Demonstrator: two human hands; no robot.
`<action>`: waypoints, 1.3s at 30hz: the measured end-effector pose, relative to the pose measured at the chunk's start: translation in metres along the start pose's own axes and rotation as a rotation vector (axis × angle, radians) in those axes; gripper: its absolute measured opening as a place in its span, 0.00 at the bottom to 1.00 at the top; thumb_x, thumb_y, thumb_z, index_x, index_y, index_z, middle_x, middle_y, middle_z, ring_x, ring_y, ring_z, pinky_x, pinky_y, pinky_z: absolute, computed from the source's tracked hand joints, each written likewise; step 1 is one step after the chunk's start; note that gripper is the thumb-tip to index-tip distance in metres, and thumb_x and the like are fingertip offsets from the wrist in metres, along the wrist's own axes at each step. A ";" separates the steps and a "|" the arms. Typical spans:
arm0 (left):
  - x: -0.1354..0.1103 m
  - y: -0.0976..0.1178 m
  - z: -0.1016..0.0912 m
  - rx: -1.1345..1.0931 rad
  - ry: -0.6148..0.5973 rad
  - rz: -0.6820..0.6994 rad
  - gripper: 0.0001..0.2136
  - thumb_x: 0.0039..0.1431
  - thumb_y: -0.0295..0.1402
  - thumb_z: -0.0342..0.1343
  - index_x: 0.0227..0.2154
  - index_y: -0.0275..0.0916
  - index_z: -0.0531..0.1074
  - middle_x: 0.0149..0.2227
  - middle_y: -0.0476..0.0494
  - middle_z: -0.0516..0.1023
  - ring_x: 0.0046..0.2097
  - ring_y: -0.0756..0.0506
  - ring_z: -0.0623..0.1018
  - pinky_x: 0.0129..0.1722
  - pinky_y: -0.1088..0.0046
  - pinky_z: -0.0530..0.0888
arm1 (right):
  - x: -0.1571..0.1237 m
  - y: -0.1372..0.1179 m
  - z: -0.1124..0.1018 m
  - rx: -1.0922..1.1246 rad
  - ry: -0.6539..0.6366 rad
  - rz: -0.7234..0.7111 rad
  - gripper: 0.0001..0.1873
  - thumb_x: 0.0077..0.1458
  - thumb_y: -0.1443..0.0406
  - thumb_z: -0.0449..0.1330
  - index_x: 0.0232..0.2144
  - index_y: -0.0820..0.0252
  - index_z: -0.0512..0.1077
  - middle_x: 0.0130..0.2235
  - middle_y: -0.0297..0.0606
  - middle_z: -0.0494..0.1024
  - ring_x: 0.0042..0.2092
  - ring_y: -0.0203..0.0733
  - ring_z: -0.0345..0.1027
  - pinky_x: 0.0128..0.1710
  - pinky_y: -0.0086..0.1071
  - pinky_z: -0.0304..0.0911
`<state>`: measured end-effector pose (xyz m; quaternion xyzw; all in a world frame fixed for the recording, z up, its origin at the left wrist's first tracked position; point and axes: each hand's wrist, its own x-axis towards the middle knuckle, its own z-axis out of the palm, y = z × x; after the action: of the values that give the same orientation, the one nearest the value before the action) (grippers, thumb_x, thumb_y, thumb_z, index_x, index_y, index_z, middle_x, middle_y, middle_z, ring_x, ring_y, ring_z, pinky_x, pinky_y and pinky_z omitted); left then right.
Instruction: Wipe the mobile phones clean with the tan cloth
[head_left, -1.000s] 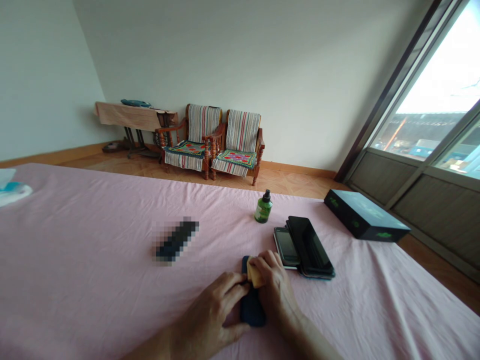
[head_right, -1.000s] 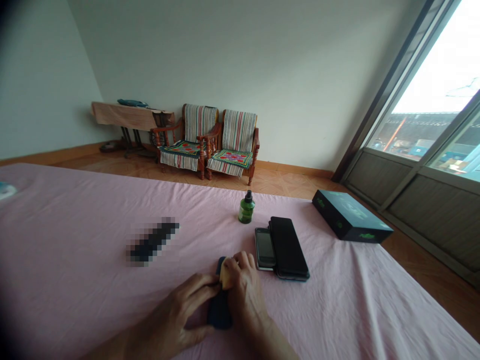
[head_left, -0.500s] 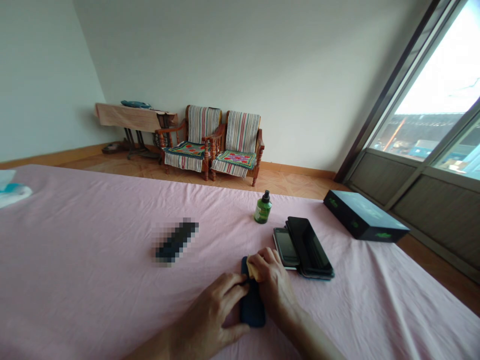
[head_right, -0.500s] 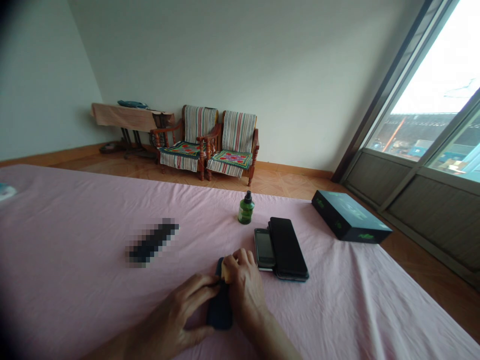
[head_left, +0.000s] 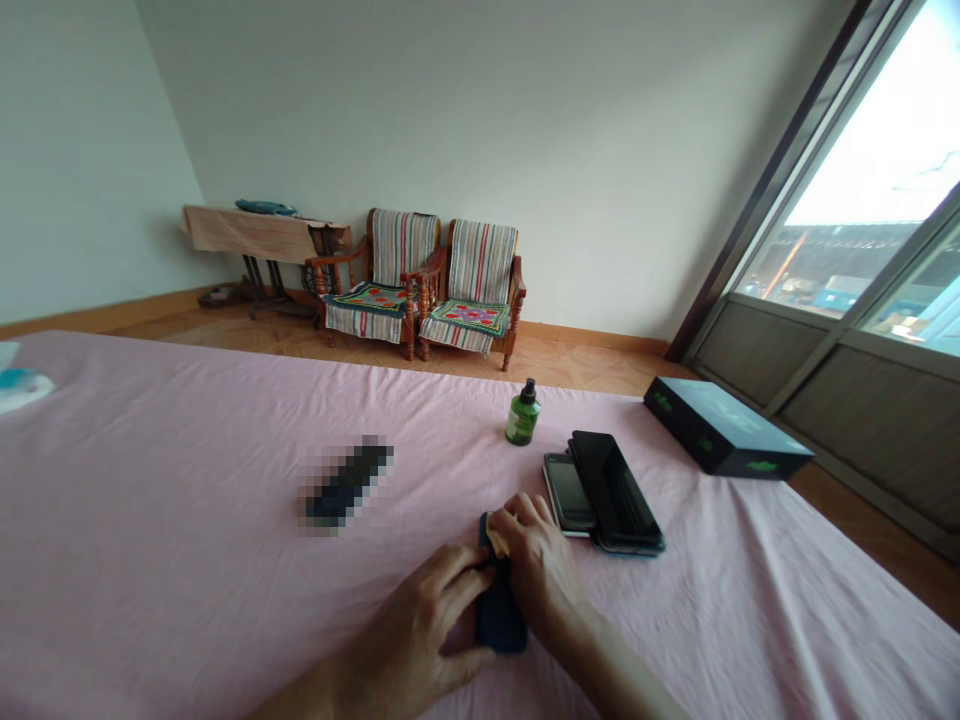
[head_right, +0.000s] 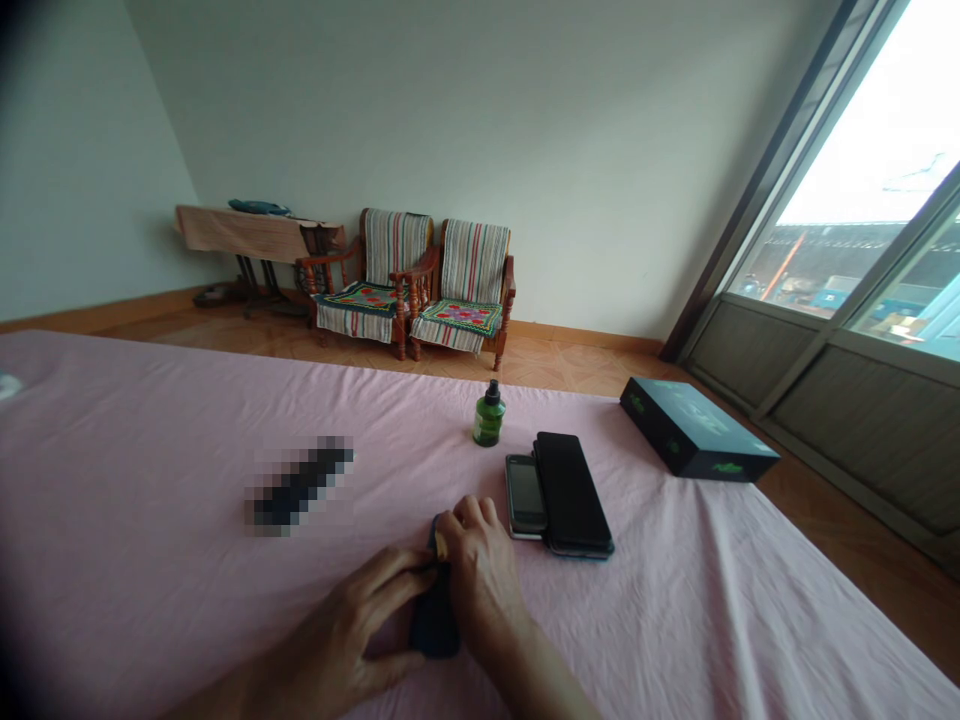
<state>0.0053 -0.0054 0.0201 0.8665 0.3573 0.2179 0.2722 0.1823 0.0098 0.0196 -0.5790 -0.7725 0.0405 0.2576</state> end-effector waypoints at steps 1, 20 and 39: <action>0.000 0.000 0.000 0.001 -0.001 -0.001 0.29 0.47 0.25 0.66 0.54 0.44 0.68 0.56 0.44 0.68 0.58 0.40 0.68 0.60 0.62 0.67 | 0.000 0.000 0.001 0.008 0.001 -0.001 0.10 0.56 0.75 0.57 0.27 0.57 0.68 0.34 0.35 0.70 0.38 0.42 0.60 0.34 0.31 0.54; 0.000 0.003 -0.006 -0.053 -0.042 0.016 0.32 0.47 0.24 0.65 0.56 0.47 0.64 0.57 0.46 0.67 0.58 0.41 0.68 0.61 0.64 0.65 | -0.013 0.001 -0.002 0.177 0.052 0.051 0.14 0.51 0.81 0.55 0.25 0.60 0.74 0.29 0.36 0.69 0.34 0.39 0.61 0.33 0.29 0.55; 0.001 0.006 -0.008 -0.055 -0.050 0.012 0.33 0.47 0.23 0.66 0.57 0.49 0.64 0.57 0.48 0.67 0.58 0.44 0.68 0.61 0.67 0.65 | -0.013 -0.001 0.004 0.221 0.049 0.032 0.13 0.51 0.79 0.56 0.29 0.60 0.75 0.32 0.37 0.70 0.36 0.40 0.62 0.34 0.29 0.55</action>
<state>0.0045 -0.0057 0.0304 0.8658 0.3391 0.2077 0.3036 0.1824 -0.0019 0.0118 -0.5601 -0.7474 0.1155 0.3381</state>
